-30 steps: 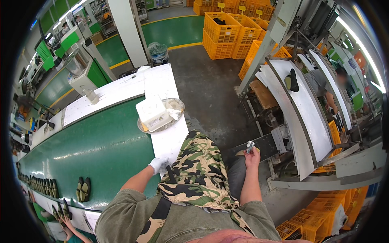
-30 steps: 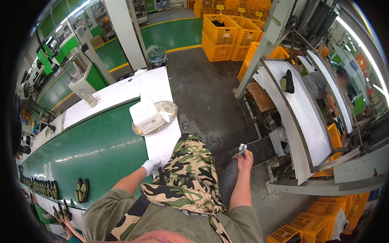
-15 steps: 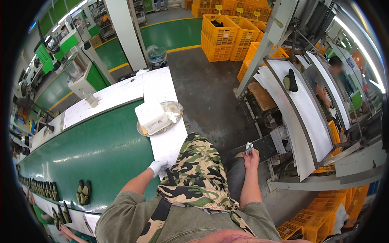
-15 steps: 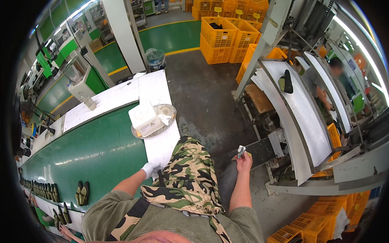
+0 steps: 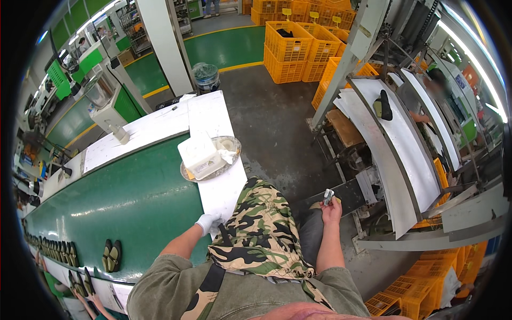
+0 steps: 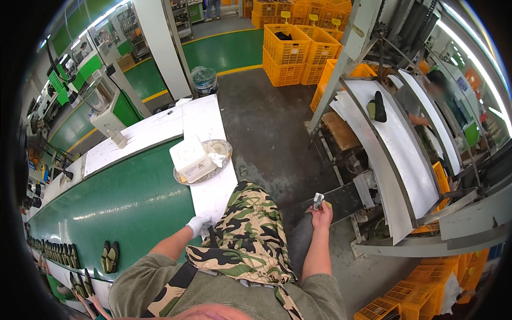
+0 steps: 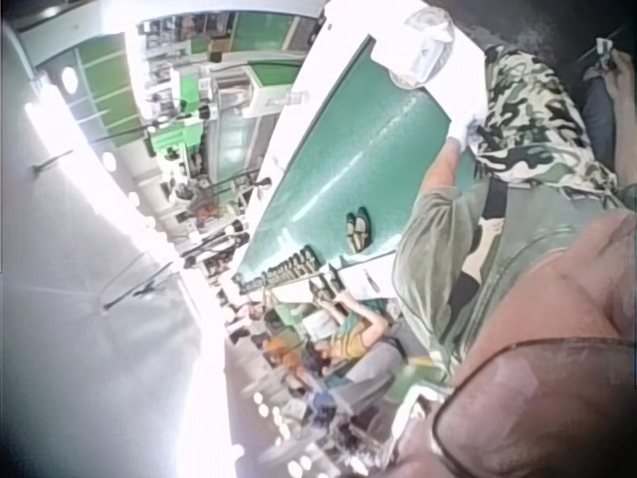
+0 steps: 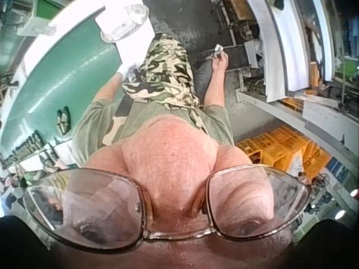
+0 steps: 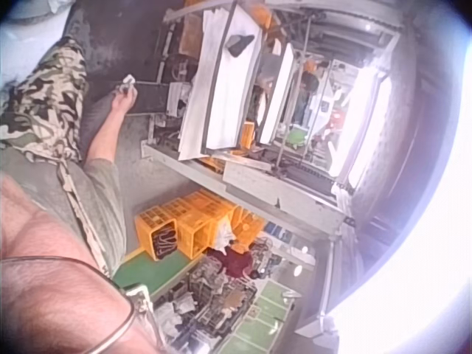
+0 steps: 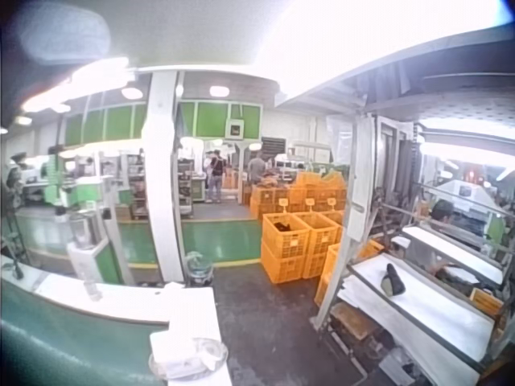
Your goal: Applying adhesive to the sole area of shoe uppers on a production line.
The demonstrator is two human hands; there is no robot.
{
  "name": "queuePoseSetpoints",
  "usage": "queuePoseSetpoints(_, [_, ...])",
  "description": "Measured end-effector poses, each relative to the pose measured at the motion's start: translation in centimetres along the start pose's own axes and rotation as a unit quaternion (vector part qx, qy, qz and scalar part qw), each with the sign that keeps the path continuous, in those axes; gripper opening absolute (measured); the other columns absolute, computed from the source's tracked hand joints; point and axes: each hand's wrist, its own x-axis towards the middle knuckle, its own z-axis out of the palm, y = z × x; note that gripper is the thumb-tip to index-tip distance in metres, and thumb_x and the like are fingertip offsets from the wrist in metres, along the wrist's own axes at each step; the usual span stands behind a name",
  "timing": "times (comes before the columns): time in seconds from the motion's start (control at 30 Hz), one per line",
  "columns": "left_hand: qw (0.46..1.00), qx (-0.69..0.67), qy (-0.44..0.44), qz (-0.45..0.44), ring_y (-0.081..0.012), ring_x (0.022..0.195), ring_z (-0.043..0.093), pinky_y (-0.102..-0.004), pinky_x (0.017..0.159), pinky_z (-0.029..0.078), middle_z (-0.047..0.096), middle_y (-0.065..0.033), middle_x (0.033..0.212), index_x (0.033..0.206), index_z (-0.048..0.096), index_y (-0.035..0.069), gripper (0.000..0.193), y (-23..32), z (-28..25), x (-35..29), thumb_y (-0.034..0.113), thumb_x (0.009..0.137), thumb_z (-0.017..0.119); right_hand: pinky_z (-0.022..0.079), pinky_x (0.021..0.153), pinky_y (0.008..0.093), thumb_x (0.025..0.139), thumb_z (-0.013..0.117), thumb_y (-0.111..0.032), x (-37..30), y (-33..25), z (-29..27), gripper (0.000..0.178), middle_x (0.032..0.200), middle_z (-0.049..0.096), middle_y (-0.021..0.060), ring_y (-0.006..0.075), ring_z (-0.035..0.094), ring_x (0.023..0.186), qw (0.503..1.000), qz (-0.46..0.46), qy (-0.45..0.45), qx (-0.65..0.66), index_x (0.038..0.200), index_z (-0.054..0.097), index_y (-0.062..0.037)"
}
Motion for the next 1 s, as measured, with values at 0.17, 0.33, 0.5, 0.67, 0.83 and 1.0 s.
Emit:
queuePoseSetpoints(0.17, [1.000, -0.021, -0.001, 0.012, -0.0229, 0.083, 0.063, -0.0384, 0.062, 0.049, 0.072, -0.0042, 0.101, 0.097, 0.071, 0.007, 0.033, -0.4, -0.1, 0.3, 0.039, 0.090, 0.065, 0.055, 0.065, 0.0414, 0.092, 0.061, -0.015, 0.0, 0.2, 0.0, 0.006, 0.085, 0.066, 0.0069, 0.0215, 0.064, 0.074, 1.000, -0.004, 0.002, -0.001, 0.095, 0.063, -0.0097])
queuePoseSetpoints(0.33, [1.000, -0.007, -0.006, 0.009, -0.0231, 0.088, 0.064, -0.0424, 0.068, 0.051, 0.072, -0.0036, 0.101, 0.098, 0.071, 0.007, 0.034, -0.6, -0.5, 1.1, 0.040, 0.090, 0.065, 0.052, 0.069, 0.0441, 0.093, 0.062, -0.019, 0.3, 0.2, -0.2, 0.010, 0.086, 0.065, 0.0061, 0.0229, 0.062, 0.076, 1.000, -0.010, 0.004, -0.006, 0.096, 0.062, -0.0095])
queuePoseSetpoints(0.5, [1.000, -0.021, -0.011, 0.004, -0.0236, 0.089, 0.065, -0.0444, 0.072, 0.052, 0.071, -0.0048, 0.102, 0.097, 0.071, 0.007, 0.035, -0.5, -0.4, 0.7, 0.040, 0.090, 0.065, 0.053, 0.067, 0.0430, 0.092, 0.062, -0.018, 0.0, 0.2, 0.1, 0.009, 0.086, 0.065, 0.0065, 0.0224, 0.062, 0.075, 1.000, -0.009, 0.002, -0.003, 0.096, 0.062, -0.0094])
queuePoseSetpoints(0.67, [1.000, -0.011, -0.006, 0.011, -0.0231, 0.085, 0.066, -0.0451, 0.072, 0.052, 0.071, -0.0043, 0.100, 0.094, 0.070, 0.008, 0.031, -0.3, -0.2, 0.2, 0.038, 0.090, 0.065, 0.055, 0.065, 0.0420, 0.093, 0.062, -0.016, 0.0, 0.2, 0.1, 0.009, 0.086, 0.066, 0.0070, 0.0220, 0.064, 0.075, 1.000, -0.010, 0.010, -0.001, 0.097, 0.061, -0.0088])
queuePoseSetpoints(0.83, [1.000, -0.027, -0.014, 0.008, -0.0208, 0.081, 0.066, -0.0421, 0.067, 0.052, 0.071, -0.0034, 0.098, 0.093, 0.070, 0.009, 0.029, -0.2, -0.1, 0.1, 0.037, 0.091, 0.065, 0.056, 0.066, 0.0412, 0.093, 0.060, -0.016, 0.0, 0.2, 0.0, 0.008, 0.087, 0.066, 0.0074, 0.0220, 0.064, 0.076, 1.000, -0.015, -0.001, -0.001, 0.096, 0.061, -0.0082])
queuePoseSetpoints(1.0, [0.999, -0.048, -0.019, 0.015, -0.0200, 0.081, 0.065, -0.0406, 0.065, 0.051, 0.071, -0.0029, 0.098, 0.095, 0.071, 0.009, 0.029, -0.6, -0.5, 0.4, 0.037, 0.091, 0.065, 0.055, 0.065, 0.0416, 0.093, 0.061, -0.016, -0.1, 0.2, 0.4, 0.007, 0.085, 0.066, 0.0071, 0.0215, 0.064, 0.074, 1.000, -0.013, -0.004, 0.000, 0.095, 0.062, -0.0088])
